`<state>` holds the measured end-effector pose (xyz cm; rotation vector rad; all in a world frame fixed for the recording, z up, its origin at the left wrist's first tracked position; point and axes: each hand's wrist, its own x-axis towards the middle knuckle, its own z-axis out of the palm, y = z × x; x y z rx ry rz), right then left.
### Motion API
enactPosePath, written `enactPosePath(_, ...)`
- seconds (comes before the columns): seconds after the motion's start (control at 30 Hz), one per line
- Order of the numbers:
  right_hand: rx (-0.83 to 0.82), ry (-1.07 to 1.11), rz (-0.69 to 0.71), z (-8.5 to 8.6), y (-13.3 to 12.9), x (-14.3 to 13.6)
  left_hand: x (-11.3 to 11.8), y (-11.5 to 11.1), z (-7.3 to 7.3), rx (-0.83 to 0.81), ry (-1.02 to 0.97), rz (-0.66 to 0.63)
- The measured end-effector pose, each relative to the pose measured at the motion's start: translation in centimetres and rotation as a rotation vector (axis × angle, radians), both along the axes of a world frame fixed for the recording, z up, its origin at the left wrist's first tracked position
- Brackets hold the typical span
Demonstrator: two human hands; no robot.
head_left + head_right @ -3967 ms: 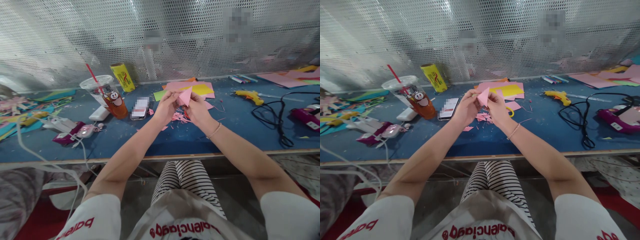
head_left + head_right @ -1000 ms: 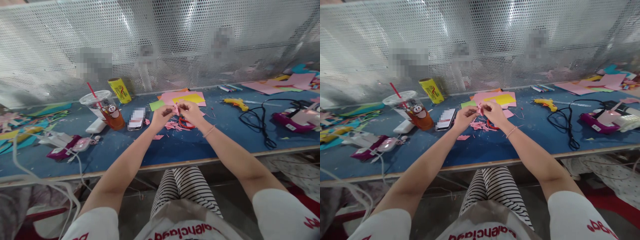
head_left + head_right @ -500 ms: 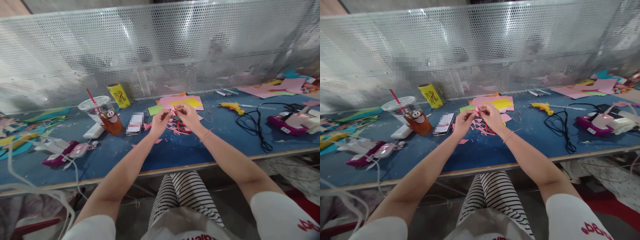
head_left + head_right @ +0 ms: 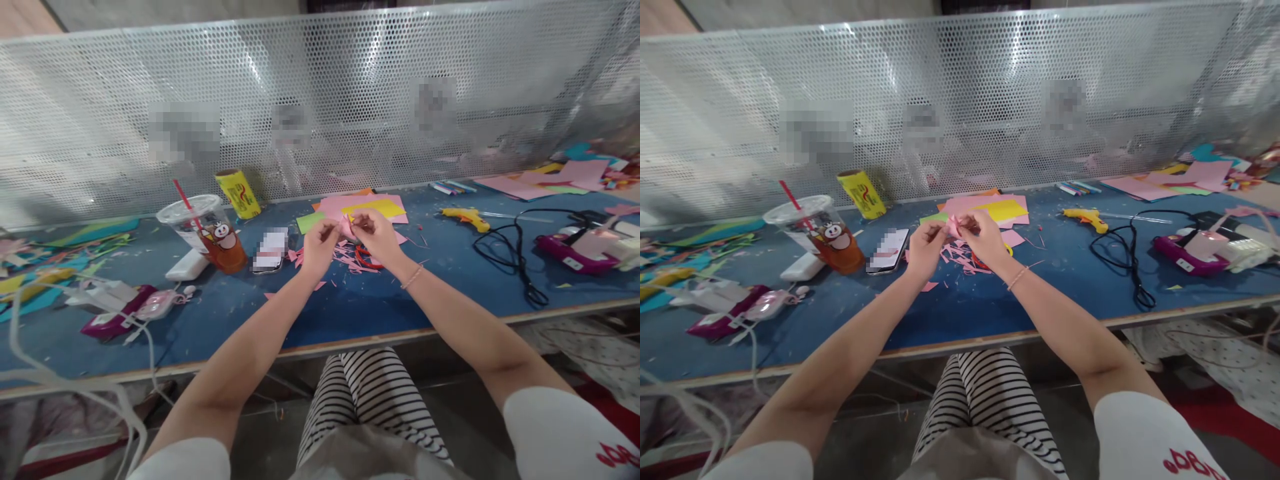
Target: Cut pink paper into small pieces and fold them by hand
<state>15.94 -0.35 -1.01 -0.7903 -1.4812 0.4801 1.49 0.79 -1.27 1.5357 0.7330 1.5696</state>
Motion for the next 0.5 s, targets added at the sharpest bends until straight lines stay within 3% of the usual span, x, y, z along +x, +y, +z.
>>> enactPosePath(0.1, -0.092, 0.078, 0.016, -0.2, 0.6, 0.5, -0.1, 0.1, 0.0, -0.074, -0.071, 0.015)
enactPosePath(0.27, -0.315, 0.091, 0.195, -0.9, 1.1, 0.6, -0.4, 0.3, 0.1, -0.144, -0.118, 0.043)
enactPosePath(0.37, -0.205, -0.007, 0.195, -1.0, 0.6, 0.1, -0.4, 0.3, 0.2, -0.153, -0.129, 0.023)
enactPosePath(0.5, -0.058, -0.104, 0.096, -0.8, 0.0, -0.4, -0.1, -0.3, 0.3, -0.104, -0.134, 0.002)
